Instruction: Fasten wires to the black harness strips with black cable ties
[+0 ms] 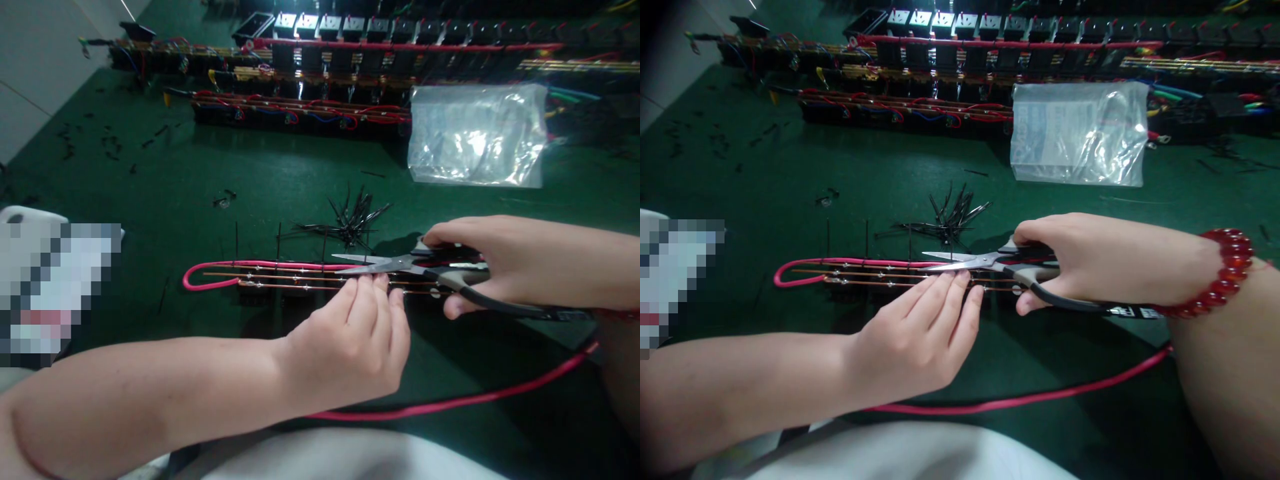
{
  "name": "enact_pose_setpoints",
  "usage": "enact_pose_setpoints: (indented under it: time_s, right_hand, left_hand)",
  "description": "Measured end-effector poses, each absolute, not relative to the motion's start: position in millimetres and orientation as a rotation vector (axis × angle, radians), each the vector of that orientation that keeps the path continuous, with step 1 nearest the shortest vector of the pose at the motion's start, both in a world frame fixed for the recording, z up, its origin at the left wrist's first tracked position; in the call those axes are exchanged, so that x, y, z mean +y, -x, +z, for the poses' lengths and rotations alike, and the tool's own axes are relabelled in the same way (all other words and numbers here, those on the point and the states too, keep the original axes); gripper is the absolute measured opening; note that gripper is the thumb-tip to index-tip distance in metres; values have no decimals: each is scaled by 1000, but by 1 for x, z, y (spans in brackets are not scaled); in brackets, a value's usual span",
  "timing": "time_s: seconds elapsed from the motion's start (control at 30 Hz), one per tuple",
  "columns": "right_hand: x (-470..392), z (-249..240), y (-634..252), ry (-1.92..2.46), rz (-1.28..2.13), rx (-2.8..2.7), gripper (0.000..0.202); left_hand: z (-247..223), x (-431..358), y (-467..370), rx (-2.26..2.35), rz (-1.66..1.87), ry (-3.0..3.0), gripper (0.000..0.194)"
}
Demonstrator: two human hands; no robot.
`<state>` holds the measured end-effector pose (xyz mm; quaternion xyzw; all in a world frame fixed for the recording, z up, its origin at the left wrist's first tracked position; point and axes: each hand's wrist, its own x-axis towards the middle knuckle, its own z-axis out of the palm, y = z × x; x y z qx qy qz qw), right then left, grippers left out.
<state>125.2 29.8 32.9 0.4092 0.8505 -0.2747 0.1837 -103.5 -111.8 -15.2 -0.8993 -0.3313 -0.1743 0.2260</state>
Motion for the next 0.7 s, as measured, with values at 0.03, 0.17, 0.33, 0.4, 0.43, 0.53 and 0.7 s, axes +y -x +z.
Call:
enact_pose_setpoints:
  time_s: [0.03, 0.17, 0.33, 0.4, 0.43, 0.53, 0.7]
  right_hand:
    - [29, 33, -123, -1158, -782, 2400, 71]
    - [27, 30, -116, -1170, -803, 2408, 75]
    - [27, 26, -116, -1164, -803, 2438, 73]
    - [27, 25, -117, -1141, -793, 2455, 69]
    - [27, 26, -117, -1127, -789, 2460, 67]
    - [26, 27, -116, -1113, -777, 2452, 64]
    - [24, 29, -115, -1131, -744, 2431, 60]
  left_hand:
    - [-15, -112, 104, -912, -477, 2478, 34]
    - [-15, -111, 104, -906, -469, 2479, 34]
    - [-14, -111, 104, -903, -480, 2488, 34]
    - [-15, -111, 104, -905, -489, 2488, 34]
    - [-15, -111, 104, -909, -489, 2486, 33]
    - [-16, -111, 104, -915, -494, 2477, 34]
    - [-15, -111, 104, -906, -481, 2476, 34]
